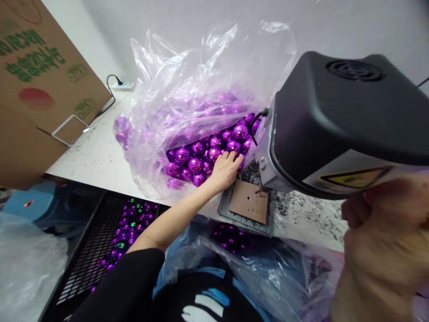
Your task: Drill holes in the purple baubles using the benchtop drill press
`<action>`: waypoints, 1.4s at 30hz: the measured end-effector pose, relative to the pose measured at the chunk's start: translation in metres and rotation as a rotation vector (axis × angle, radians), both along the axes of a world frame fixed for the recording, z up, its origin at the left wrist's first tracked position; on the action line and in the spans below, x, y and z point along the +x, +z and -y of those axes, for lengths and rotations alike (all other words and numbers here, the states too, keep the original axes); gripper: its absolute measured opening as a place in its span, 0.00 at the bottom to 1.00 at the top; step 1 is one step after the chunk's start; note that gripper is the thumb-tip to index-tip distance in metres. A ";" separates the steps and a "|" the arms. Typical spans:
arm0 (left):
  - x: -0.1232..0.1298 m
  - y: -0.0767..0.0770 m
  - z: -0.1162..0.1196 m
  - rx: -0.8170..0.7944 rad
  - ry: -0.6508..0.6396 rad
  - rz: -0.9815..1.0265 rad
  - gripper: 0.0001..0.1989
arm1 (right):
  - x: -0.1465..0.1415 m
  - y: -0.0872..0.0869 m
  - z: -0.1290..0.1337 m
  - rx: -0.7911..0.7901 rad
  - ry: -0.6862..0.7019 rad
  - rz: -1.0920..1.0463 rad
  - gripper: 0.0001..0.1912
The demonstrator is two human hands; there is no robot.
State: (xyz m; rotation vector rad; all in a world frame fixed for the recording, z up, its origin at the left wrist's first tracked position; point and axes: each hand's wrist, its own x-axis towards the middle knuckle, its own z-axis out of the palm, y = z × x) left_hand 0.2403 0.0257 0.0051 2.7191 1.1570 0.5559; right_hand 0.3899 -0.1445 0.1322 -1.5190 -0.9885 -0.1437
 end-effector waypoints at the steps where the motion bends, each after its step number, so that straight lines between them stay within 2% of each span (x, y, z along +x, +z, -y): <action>1: 0.003 -0.001 -0.005 -0.009 -0.012 -0.019 0.19 | -0.001 0.001 0.000 0.025 -0.004 -0.044 0.23; 3: 0.000 0.000 -0.007 -0.112 -0.018 0.096 0.20 | -0.002 0.003 0.000 0.043 -0.011 -0.095 0.23; 5: -0.011 0.007 0.000 -0.328 -0.017 0.383 0.23 | -0.004 0.005 0.000 0.018 -0.028 -0.079 0.23; 7: -0.027 0.015 0.010 -0.675 -0.050 0.706 0.26 | -0.007 0.006 -0.002 0.012 -0.046 -0.061 0.22; 9: -0.043 0.022 0.023 -1.098 -0.114 0.938 0.25 | -0.008 0.007 -0.005 0.029 -0.047 -0.065 0.23; 11: -0.053 0.022 0.035 -1.459 -0.154 1.058 0.24 | -0.008 0.008 -0.007 0.064 -0.031 -0.081 0.24; 12: -0.056 0.021 0.041 -1.574 -0.153 1.094 0.24 | -0.008 0.008 -0.007 0.074 -0.025 -0.080 0.25; 14: -0.058 0.015 0.052 -1.662 -0.127 1.120 0.26 | -0.005 0.009 -0.006 0.035 -0.011 -0.053 0.25; 16: -0.057 0.010 0.060 -1.590 -0.079 1.063 0.27 | -0.003 0.012 -0.004 -0.041 0.008 -0.029 0.26; 18: -0.056 0.007 0.066 -1.394 -0.015 0.934 0.26 | -0.001 0.014 -0.003 -0.069 0.025 -0.044 0.26; 20: -0.054 0.007 0.070 -1.160 0.013 0.765 0.24 | 0.000 0.017 -0.005 -0.015 0.045 -0.091 0.25; 22: -0.052 0.009 0.073 -0.959 -0.024 0.609 0.22 | 0.003 0.019 -0.011 0.020 0.074 -0.114 0.23; 25: -0.044 0.011 0.077 -0.741 -0.119 0.462 0.21 | 0.011 0.021 -0.023 0.031 0.104 -0.097 0.23; 31: -0.020 0.004 0.085 -0.568 -0.095 0.382 0.21 | 0.025 0.023 -0.043 0.074 0.130 -0.046 0.30; 35: -0.008 -0.004 0.088 -0.428 -0.110 0.363 0.20 | 0.027 0.023 -0.045 0.073 0.132 -0.034 0.30; 42: 0.000 -0.018 0.091 -0.290 -0.072 0.363 0.21 | 0.028 0.022 -0.045 0.068 0.139 -0.006 0.29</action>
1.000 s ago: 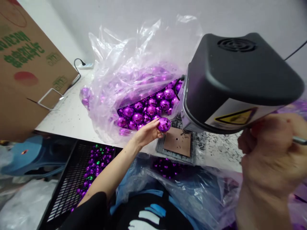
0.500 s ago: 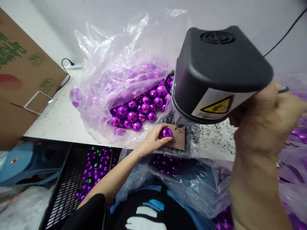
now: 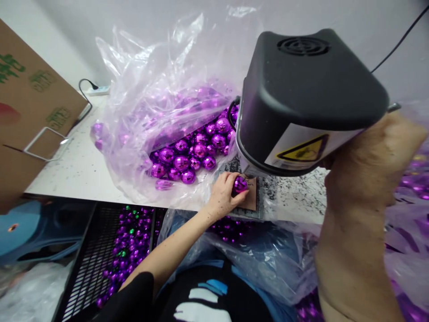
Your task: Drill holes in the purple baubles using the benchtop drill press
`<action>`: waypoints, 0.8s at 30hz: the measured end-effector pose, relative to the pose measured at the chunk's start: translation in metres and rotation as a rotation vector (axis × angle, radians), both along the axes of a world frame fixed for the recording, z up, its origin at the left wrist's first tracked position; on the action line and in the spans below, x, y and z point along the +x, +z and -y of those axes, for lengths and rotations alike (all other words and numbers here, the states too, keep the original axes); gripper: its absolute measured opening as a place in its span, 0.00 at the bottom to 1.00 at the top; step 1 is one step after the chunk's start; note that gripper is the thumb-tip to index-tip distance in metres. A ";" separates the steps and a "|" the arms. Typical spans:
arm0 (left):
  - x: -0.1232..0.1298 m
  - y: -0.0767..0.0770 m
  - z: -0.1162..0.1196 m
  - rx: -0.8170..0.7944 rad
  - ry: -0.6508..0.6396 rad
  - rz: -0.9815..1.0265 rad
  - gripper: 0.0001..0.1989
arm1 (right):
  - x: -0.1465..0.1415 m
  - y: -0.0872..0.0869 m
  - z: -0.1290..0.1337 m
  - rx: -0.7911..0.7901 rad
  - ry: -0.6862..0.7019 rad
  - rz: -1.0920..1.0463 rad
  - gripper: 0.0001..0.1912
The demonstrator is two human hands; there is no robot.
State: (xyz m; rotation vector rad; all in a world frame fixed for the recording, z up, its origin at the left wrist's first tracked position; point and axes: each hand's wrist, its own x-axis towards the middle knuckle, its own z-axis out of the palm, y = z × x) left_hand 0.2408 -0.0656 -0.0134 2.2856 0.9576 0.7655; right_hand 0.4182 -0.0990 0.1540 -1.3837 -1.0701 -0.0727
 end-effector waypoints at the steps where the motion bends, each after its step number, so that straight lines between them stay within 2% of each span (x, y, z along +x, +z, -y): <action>1: 0.001 -0.001 0.000 0.011 -0.001 0.001 0.21 | 0.000 0.000 -0.001 0.012 0.008 0.006 0.29; 4: 0.004 -0.003 0.001 0.017 0.015 -0.019 0.22 | 0.000 0.001 -0.003 0.061 0.033 0.038 0.29; 9: 0.007 -0.003 0.001 -0.005 0.087 -0.031 0.21 | -0.003 0.006 0.001 0.025 0.061 0.024 0.26; 13: 0.007 -0.006 0.001 0.016 0.061 -0.033 0.21 | -0.013 0.004 0.015 -0.036 -0.012 0.015 0.24; 16: 0.007 -0.008 0.002 0.021 0.054 -0.029 0.20 | -0.024 -0.009 0.031 -0.006 -0.086 0.045 0.21; 19: 0.007 -0.008 0.002 0.023 0.071 -0.033 0.20 | -0.034 -0.029 0.049 0.026 -0.173 0.082 0.15; 24: 0.007 -0.008 0.003 -0.021 0.068 -0.044 0.18 | -0.035 -0.058 0.063 -0.065 -0.170 0.141 0.15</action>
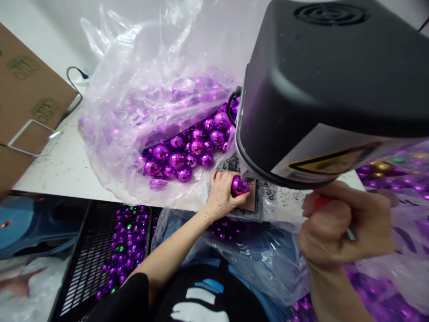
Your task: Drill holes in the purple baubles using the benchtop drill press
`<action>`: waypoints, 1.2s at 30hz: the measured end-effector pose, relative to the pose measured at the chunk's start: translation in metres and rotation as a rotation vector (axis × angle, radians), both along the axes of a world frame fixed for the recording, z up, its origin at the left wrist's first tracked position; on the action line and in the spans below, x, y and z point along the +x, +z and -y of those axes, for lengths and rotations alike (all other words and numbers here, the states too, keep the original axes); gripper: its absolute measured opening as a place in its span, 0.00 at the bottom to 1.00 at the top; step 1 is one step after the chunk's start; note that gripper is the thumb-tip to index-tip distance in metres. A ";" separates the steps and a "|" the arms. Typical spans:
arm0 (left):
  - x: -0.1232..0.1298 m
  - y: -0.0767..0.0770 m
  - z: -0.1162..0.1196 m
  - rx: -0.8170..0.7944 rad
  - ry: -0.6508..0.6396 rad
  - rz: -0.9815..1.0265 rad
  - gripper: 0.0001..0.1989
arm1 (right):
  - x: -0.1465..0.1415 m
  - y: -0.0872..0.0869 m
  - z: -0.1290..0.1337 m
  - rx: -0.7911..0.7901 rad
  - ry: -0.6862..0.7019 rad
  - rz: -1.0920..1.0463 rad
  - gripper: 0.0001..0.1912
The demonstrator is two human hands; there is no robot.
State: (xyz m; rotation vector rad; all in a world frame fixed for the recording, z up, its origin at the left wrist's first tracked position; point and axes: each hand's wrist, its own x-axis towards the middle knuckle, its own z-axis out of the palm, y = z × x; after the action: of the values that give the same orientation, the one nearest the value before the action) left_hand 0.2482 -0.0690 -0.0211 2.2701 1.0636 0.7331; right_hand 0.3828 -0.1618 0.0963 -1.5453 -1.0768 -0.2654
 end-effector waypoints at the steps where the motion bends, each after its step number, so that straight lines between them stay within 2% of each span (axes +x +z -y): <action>1: 0.000 0.000 0.000 -0.005 -0.004 0.007 0.17 | 0.000 -0.003 -0.001 0.018 0.001 0.008 0.14; 6: 0.000 -0.002 0.000 -0.014 -0.014 0.050 0.16 | 0.001 -0.009 -0.007 0.105 0.039 0.033 0.10; 13: -0.001 0.002 0.001 -0.063 -0.018 0.019 0.17 | 0.010 -0.019 0.001 0.055 0.129 0.022 0.05; 16: -0.002 0.004 0.001 -0.094 -0.027 0.014 0.16 | 0.014 -0.029 0.003 0.058 0.142 0.045 0.11; 19: -0.003 0.005 0.002 -0.114 -0.028 0.024 0.16 | 0.015 -0.038 0.000 0.134 0.144 0.080 0.15; 25: -0.001 0.000 0.001 -0.086 -0.040 0.061 0.14 | 0.012 -0.045 -0.010 0.259 0.204 0.117 0.14; 32: 0.000 0.001 0.001 0.036 0.007 0.042 0.18 | 0.013 -0.079 -0.015 0.307 0.172 0.137 0.14; 34: 0.000 0.000 0.002 0.052 0.010 0.042 0.19 | 0.016 -0.078 -0.013 0.313 0.148 0.159 0.14; 36: 0.001 0.000 0.001 0.063 0.002 0.055 0.19 | 0.020 -0.061 -0.012 0.321 0.129 0.177 0.14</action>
State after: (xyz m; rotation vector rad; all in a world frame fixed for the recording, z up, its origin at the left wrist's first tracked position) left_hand 0.2491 -0.0702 -0.0214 2.2886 1.0307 0.8354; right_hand 0.4026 -0.1502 0.0350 -1.1779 -1.2020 -0.4690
